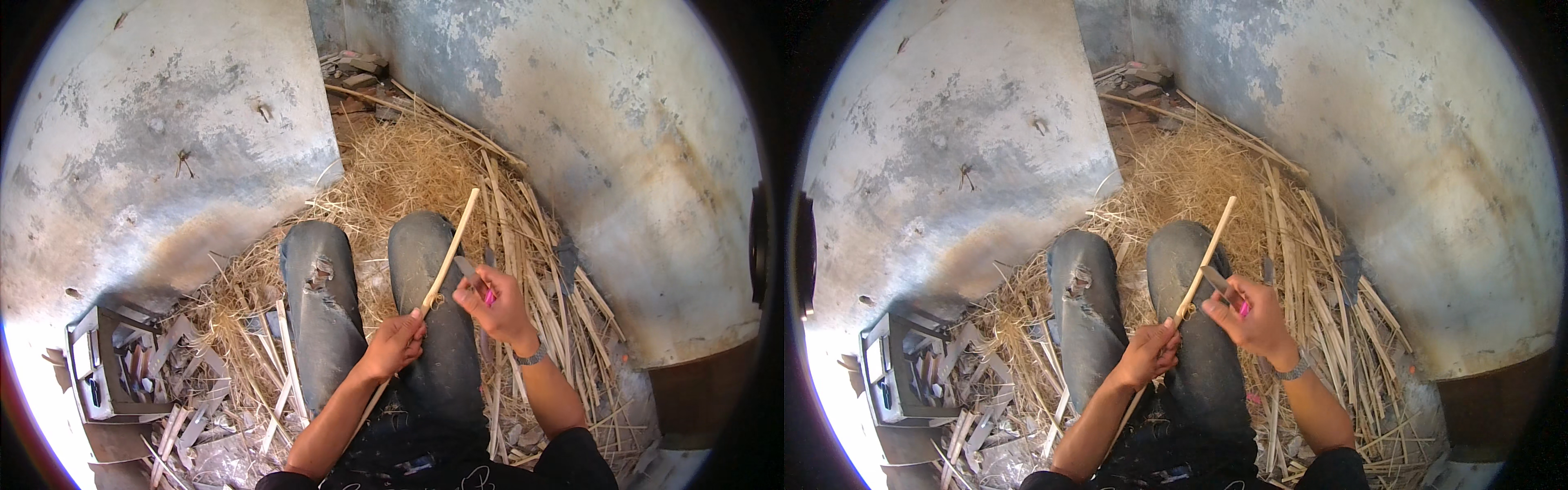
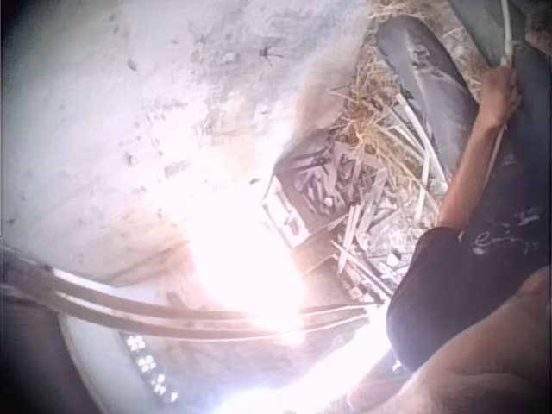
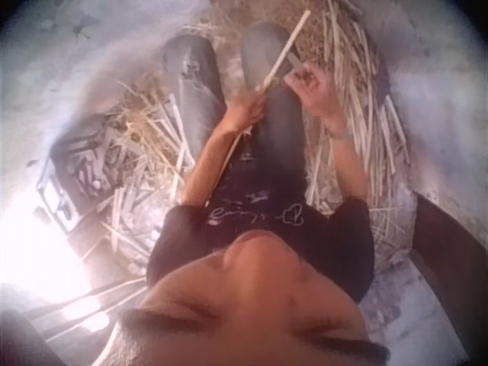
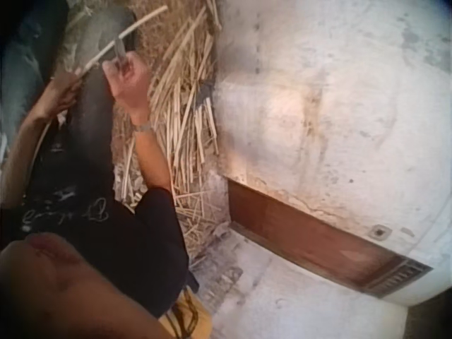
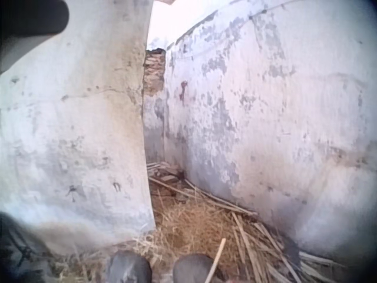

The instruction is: The person whittles a bamboo stick using a small blade, scraping the surface repeatedly along its length while sitting on the floor.

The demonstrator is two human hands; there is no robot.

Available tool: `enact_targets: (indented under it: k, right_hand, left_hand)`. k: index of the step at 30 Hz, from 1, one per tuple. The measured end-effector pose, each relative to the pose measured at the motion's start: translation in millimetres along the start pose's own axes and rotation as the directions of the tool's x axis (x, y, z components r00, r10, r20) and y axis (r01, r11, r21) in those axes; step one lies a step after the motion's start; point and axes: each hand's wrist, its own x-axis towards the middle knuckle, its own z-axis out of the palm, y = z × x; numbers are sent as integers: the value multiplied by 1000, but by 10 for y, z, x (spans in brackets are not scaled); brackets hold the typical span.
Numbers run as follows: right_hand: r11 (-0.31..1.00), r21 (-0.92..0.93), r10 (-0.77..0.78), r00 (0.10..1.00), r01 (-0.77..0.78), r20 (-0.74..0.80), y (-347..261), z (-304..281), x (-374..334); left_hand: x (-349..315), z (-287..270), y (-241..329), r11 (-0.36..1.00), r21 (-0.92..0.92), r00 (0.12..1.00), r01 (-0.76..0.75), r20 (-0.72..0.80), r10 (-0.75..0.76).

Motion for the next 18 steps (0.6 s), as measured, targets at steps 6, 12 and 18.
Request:
enact_targets:
  k: [6,12,18]
  right_hand:
    - [946,-308,-94,994,104,47,-139,188,39]
    - [992,-112,90,916,-50,391,-323,226,-108]
    - [976,-173,151,986,-136,76,-313,-33,-195]
  left_hand:
    - [0,9,-85,976,205,996,-70,-44,80]
    - [1,11,-42,988,148,995,-35,-84,48]
    - [-68,-112,75,1000,-12,1000,17,-8,-17]
